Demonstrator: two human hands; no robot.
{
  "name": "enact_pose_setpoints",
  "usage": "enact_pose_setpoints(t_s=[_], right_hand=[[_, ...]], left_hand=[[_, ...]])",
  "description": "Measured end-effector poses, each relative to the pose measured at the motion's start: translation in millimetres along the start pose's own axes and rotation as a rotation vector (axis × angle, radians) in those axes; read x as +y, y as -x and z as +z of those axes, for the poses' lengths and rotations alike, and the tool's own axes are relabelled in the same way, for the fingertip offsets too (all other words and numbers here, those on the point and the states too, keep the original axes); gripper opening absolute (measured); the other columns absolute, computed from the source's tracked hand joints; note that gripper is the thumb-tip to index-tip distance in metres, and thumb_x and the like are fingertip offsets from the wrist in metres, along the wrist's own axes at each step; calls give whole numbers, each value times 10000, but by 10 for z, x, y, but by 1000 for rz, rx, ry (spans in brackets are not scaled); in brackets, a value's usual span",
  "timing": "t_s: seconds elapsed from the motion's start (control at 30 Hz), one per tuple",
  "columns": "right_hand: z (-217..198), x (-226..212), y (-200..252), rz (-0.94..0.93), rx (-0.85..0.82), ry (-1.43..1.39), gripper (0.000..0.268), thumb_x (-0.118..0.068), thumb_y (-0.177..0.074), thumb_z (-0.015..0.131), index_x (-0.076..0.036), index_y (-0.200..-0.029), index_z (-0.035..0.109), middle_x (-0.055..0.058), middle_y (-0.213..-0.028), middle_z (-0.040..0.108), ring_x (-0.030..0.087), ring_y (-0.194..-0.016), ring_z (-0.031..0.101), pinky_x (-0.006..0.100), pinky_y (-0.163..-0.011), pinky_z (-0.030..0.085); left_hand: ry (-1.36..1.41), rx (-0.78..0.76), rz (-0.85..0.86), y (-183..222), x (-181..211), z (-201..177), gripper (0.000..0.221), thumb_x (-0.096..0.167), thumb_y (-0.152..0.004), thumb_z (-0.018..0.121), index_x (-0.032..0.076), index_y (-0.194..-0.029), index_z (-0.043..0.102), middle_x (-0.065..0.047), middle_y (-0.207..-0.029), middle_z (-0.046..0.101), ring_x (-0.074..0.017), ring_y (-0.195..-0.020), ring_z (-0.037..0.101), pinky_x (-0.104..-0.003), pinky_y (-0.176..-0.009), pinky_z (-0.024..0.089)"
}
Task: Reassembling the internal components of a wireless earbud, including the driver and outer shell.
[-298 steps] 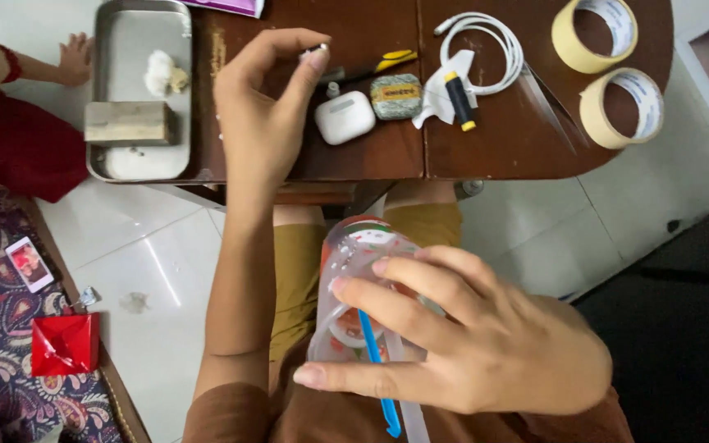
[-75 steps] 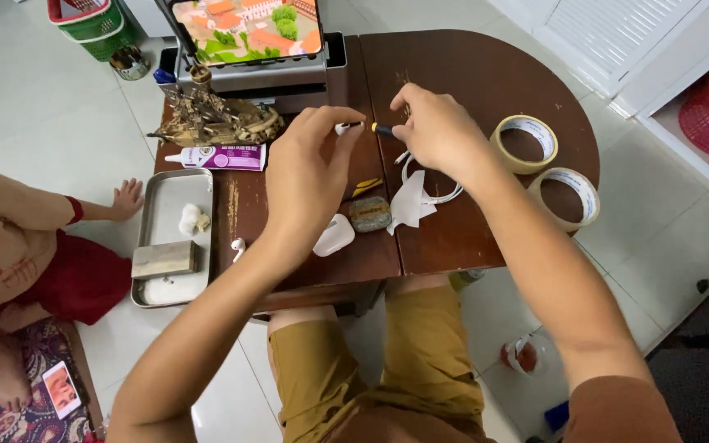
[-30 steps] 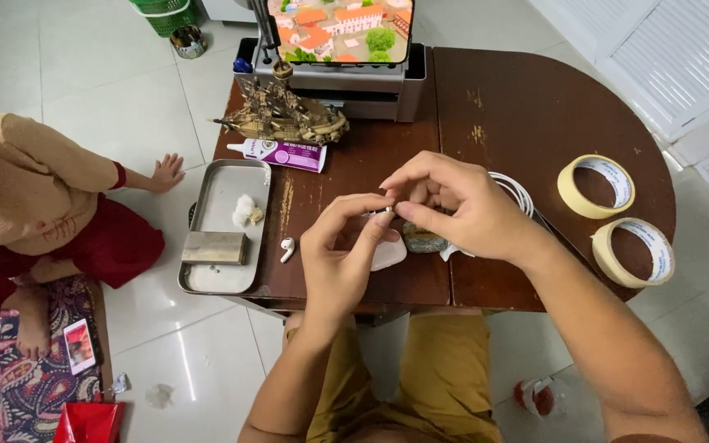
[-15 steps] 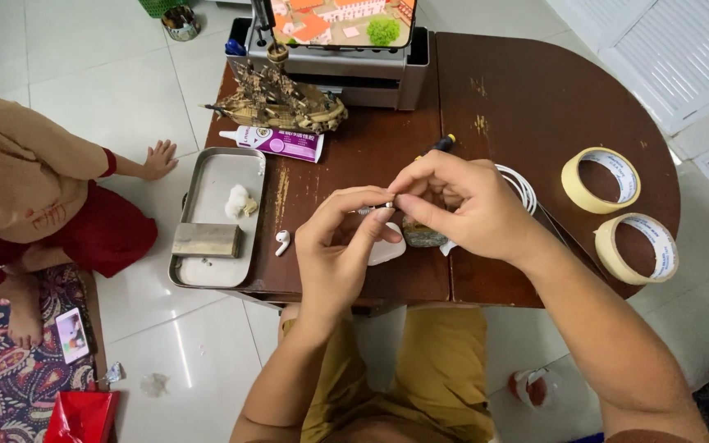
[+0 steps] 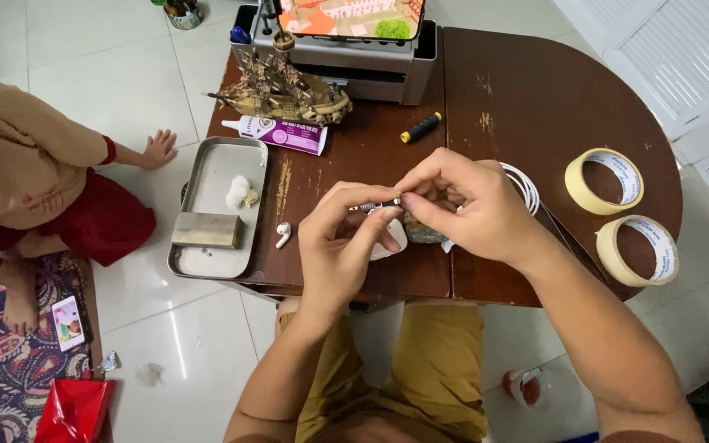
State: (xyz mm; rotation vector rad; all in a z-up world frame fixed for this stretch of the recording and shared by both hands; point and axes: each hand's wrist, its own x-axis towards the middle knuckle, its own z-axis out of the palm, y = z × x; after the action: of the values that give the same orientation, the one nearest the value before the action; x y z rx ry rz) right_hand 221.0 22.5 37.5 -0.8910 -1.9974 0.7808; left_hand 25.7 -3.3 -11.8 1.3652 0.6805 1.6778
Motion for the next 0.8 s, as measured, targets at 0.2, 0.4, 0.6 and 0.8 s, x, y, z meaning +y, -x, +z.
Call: enact_pose_setpoints(t_s=[0.2, 0.4, 0.6, 0.8], right_hand=[[18, 3, 25, -14, 14, 11, 130, 44, -1001, 726, -17, -1115, 734, 65, -740, 787, 91, -558, 600, 197, -464, 444], [5, -31, 16, -37, 12, 61, 108, 50, -974, 752, -19, -1057, 751, 74, -721, 783, 115, -530, 585, 220, -443, 446], [-8, -70, -11, -72, 0, 92, 147, 72, -975, 722, -48, -1048, 767, 55, -746, 789, 129, -533, 603, 227, -455, 455], [-11, -52, -14, -123, 2, 118, 149, 60, -984, 721, -61, -1050, 776, 46, -753, 779, 132, -524, 594, 229, -455, 446]], left_hand=[[-1, 0, 19, 10, -7, 8, 137, -34, -1020, 744, -18, -1149, 785, -149, -993, 718, -200, -541, 754, -339, -535, 652], [-10, 23, 42, -3, -13, 11, 149, -51, -1022, 733, -36, -1164, 776, -153, -986, 698, -187, -518, 735, -331, -508, 642], [-7, 33, 35, 2, -30, 26, 155, -52, -1002, 755, -41, -1156, 770, -147, -956, 679, -205, -510, 739, -335, -478, 628], [-22, 46, 26, 6, -8, 24, 157, -40, -997, 772, -32, -1154, 778, -141, -941, 686, -200, -502, 736, -328, -477, 625]])
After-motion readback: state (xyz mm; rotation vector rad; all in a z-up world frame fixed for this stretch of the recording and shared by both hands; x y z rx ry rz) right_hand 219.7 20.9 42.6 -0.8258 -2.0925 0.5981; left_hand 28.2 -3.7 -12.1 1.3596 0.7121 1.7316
